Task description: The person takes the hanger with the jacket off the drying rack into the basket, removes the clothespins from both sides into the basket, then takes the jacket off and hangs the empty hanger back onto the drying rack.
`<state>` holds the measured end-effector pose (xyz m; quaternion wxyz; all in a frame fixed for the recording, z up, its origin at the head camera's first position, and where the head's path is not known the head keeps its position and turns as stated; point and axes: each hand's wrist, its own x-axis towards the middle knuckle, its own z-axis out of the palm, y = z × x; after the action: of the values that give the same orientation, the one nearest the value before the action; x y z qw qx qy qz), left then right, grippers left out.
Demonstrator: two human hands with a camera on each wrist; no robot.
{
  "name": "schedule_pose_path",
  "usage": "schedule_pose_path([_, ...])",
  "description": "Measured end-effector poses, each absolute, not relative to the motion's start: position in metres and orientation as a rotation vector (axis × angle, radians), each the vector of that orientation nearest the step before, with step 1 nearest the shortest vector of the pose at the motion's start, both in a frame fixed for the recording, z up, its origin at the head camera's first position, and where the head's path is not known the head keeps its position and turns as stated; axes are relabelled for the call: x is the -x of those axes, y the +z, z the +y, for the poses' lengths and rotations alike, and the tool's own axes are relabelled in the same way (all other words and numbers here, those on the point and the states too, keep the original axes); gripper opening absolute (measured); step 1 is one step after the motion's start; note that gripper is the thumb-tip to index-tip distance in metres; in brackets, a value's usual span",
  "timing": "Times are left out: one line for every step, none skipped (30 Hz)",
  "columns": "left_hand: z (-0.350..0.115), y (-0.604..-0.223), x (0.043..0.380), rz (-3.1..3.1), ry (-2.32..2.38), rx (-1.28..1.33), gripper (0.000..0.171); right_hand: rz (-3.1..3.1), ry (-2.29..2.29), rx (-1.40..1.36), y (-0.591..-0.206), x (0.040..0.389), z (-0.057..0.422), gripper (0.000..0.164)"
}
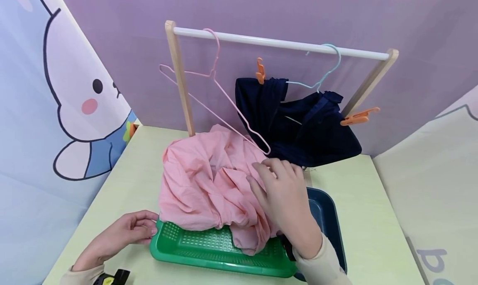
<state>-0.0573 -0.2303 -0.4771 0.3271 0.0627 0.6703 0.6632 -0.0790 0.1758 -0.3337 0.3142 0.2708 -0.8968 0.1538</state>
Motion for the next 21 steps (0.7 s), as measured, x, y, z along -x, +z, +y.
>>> schedule_pose_path([-0.231,-0.477,0.057,1.757,1.737,-0.164,0.042,-2.378,0.404,-0.719,-0.337,0.078,0.176,0.025])
schedule_pose_path([-0.231,-0.477,0.057,1.756,1.736,-0.163,0.042,-2.395,0.401,-0.726,-0.339,0.077,0.176,0.025])
schedule_pose_path([-0.232,-0.477,0.057,1.756,1.736,-0.162,0.041,-2.414,0.396,-0.734,-0.341,0.077,0.175,0.025])
schedule_pose_path([-0.232,-0.477,0.057,1.753,1.737,-0.163,0.041,-2.428,0.385,-0.745,-0.342,0.078,0.174,0.025])
schedule_pose_path([-0.232,-0.477,0.057,1.748,1.741,-0.167,0.041,-2.445,0.370,-0.755,-0.343,0.080,0.172,0.026])
schedule_pose_path([-0.233,-0.477,0.057,1.742,1.745,-0.169,0.041,-2.466,0.351,-0.767,-0.343,0.082,0.169,0.027])
schedule_pose_path([-0.233,-0.477,0.057,1.737,1.749,-0.170,0.040,-2.487,0.332,-0.780,-0.343,0.085,0.166,0.029])
schedule_pose_path([-0.233,-0.477,0.057,1.732,1.752,-0.171,0.040,-2.511,0.314,-0.794,-0.342,0.088,0.162,0.030])
schedule_pose_path([-0.233,-0.477,0.057,1.728,1.756,-0.171,0.040,-2.531,0.296,-0.810,-0.342,0.092,0.157,0.031])
schedule_pose_path([-0.233,-0.477,0.057,1.725,1.759,-0.172,0.040,-2.545,0.276,-0.827,-0.341,0.096,0.153,0.032])
schedule_pose_path([-0.232,-0.477,0.057,1.725,1.761,-0.173,0.040,-2.554,0.263,-0.849,-0.341,0.101,0.147,0.033])
schedule_pose_path([-0.232,-0.477,0.057,1.726,1.760,-0.171,0.040,-2.555,0.250,-0.874,-0.341,0.106,0.142,0.034])
schedule_pose_path([-0.232,-0.477,0.057,1.731,1.756,-0.169,0.041,-2.550,0.238,-0.900,-0.341,0.112,0.136,0.034])
schedule_pose_path([-0.231,-0.476,0.057,1.735,1.752,-0.167,0.041,-2.543,0.221,-0.928,-0.340,0.117,0.131,0.035])
schedule_pose_path([-0.231,-0.476,0.057,1.739,1.747,-0.164,0.041,-2.535,0.205,-0.960,-0.340,0.123,0.125,0.035])
schedule_pose_path([-0.231,-0.476,0.057,1.743,1.742,-0.161,0.041,-2.528,0.188,-0.988,-0.340,0.128,0.119,0.035])
schedule_pose_path([-0.230,-0.476,0.057,1.746,1.738,-0.158,0.041,-2.525,0.171,-1.014,-0.340,0.134,0.114,0.034])
schedule_pose_path([-0.230,-0.476,0.057,1.747,1.734,-0.153,0.042,-2.531,0.150,-1.037,-0.340,0.139,0.108,0.035])
schedule_pose_path([-0.230,-0.476,0.057,1.749,1.733,-0.152,0.042,-2.549,0.130,-1.060,-0.340,0.144,0.102,0.036])
schedule_pose_path([-0.229,-0.476,0.057,1.748,1.735,-0.154,0.041,-2.570,0.111,-1.080,-0.340,0.149,0.097,0.037])
schedule_pose_path([-0.229,-0.476,0.057,1.746,1.738,-0.156,0.041,-2.603,0.095,-1.090,-0.341,0.154,0.091,0.039])
